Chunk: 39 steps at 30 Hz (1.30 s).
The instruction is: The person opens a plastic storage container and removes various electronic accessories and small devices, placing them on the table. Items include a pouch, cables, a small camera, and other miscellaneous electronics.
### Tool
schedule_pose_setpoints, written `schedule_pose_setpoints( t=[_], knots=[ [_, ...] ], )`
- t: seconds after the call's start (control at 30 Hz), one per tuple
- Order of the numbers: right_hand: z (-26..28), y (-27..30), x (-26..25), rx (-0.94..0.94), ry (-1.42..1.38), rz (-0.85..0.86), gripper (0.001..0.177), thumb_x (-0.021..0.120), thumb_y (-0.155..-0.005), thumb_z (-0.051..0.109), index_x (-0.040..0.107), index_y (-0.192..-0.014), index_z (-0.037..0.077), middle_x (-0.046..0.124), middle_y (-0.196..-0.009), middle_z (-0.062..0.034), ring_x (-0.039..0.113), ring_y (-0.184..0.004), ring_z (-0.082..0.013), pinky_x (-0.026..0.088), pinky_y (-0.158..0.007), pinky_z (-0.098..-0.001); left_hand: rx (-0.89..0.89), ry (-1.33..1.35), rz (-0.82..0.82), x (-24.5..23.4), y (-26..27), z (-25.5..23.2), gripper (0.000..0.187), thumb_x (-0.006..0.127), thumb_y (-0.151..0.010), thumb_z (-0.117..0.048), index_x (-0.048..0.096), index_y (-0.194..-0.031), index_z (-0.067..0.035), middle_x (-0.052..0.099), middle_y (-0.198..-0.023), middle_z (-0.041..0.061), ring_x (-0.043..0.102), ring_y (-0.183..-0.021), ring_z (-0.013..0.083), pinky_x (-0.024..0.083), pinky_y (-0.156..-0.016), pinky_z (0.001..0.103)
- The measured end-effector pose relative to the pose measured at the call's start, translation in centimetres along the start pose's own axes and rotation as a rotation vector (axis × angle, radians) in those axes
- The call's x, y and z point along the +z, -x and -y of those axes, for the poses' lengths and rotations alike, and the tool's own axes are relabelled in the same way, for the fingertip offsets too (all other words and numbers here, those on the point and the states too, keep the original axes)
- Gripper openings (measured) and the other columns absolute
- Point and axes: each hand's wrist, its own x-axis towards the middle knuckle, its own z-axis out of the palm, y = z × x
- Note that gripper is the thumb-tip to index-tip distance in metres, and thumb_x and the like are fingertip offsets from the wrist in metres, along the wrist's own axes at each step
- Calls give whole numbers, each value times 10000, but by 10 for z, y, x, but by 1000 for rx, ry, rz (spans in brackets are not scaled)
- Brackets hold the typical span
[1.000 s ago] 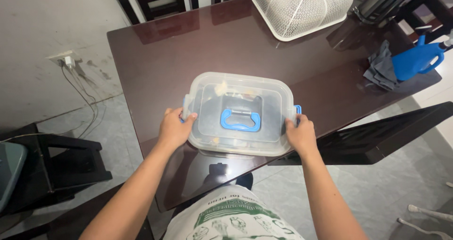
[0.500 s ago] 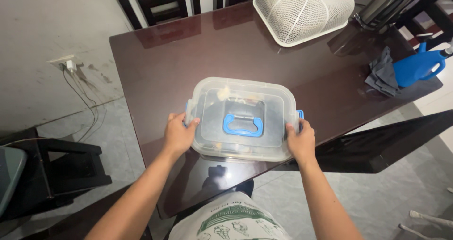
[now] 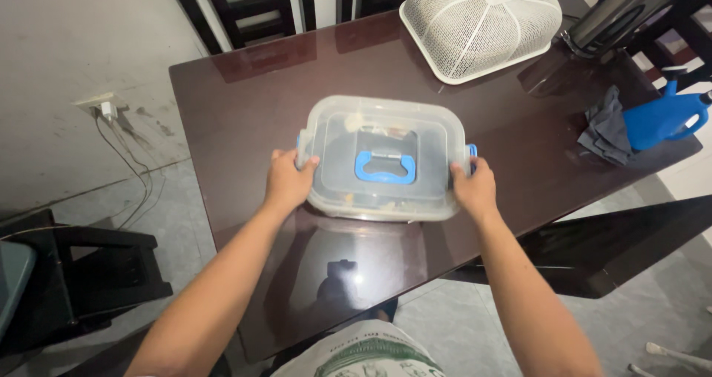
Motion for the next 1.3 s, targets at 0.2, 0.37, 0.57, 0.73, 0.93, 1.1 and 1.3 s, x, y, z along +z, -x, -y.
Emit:
schedule_pose_setpoints(
  t=[0.2, 0.37, 0.57, 0.73, 0.93, 1.1, 1.3],
  knots=[
    [1, -43, 10, 23, 23, 23, 532, 678, -836, 359, 585, -1181, -35, 645, -1070, -283, 622, -1032, -410, 483, -887, -449, 4, -7, -8, 13, -38, -5, 390, 675, -835, -323, 672, -1033, 13, 566, -1053, 213, 596, -938, 384, 481, -842, 435],
    [0, -53, 11, -41, 97, -38, 507, 726, -816, 344, 616, -1115, -51, 598, -1074, -291, 601, -982, -426, 481, -839, -457, -39, -44, 5, 10, -45, -15, 363, 672, -833, -327, 692, -1016, -14, 570, -1059, 200, 591, -953, 370, 475, -861, 436],
    [24, -46, -15, -103, -12, -99, 429, 738, -837, 299, 642, -1059, -55, 643, -999, -217, 631, -913, -323, 500, -822, -393, 21, -49, -80, 1, -45, -23, 343, 702, -812, -319, 703, -979, -20, 602, -962, 176, 591, -913, 345, 478, -815, 418],
    [74, -17, -59, -31, -301, -38, 372, 713, -861, 220, 587, -1095, -39, 671, -915, -83, 627, -811, -137, 502, -734, -263, 133, 68, -206, -19, -35, -23, 357, 727, -798, -292, 688, -1018, -13, 601, -924, 153, 603, -833, 290, 490, -755, 381],
    [129, 39, -88, -147, -584, 107, 309, 744, -839, 130, 542, -1046, 23, 632, -877, -10, 562, -760, -58, 472, -671, -199, 85, 184, -268, -70, -15, 5, 452, 696, -828, -357, 661, -1122, -16, 609, -985, 129, 600, -808, 207, 493, -739, 342],
    [161, 101, -81, -216, -529, 425, 260, 787, -798, 118, 567, -922, 52, 537, -801, -18, 514, -693, -69, 457, -602, -234, -255, 614, -113, -122, 6, 43, 738, 461, -896, -619, 584, -1292, -8, 608, -1173, 103, 557, -1002, 210, 490, -809, 386],
    [188, 175, -30, -542, -402, 499, 325, 783, -790, 113, 465, -806, 48, 675, -873, -69, 578, -726, -174, 512, -693, -303, -564, 1056, 29, -156, 43, 69, 957, 215, -817, -772, 215, -1465, -68, 333, -1407, 74, 455, -1256, 288, 385, -986, 592]
  ],
)
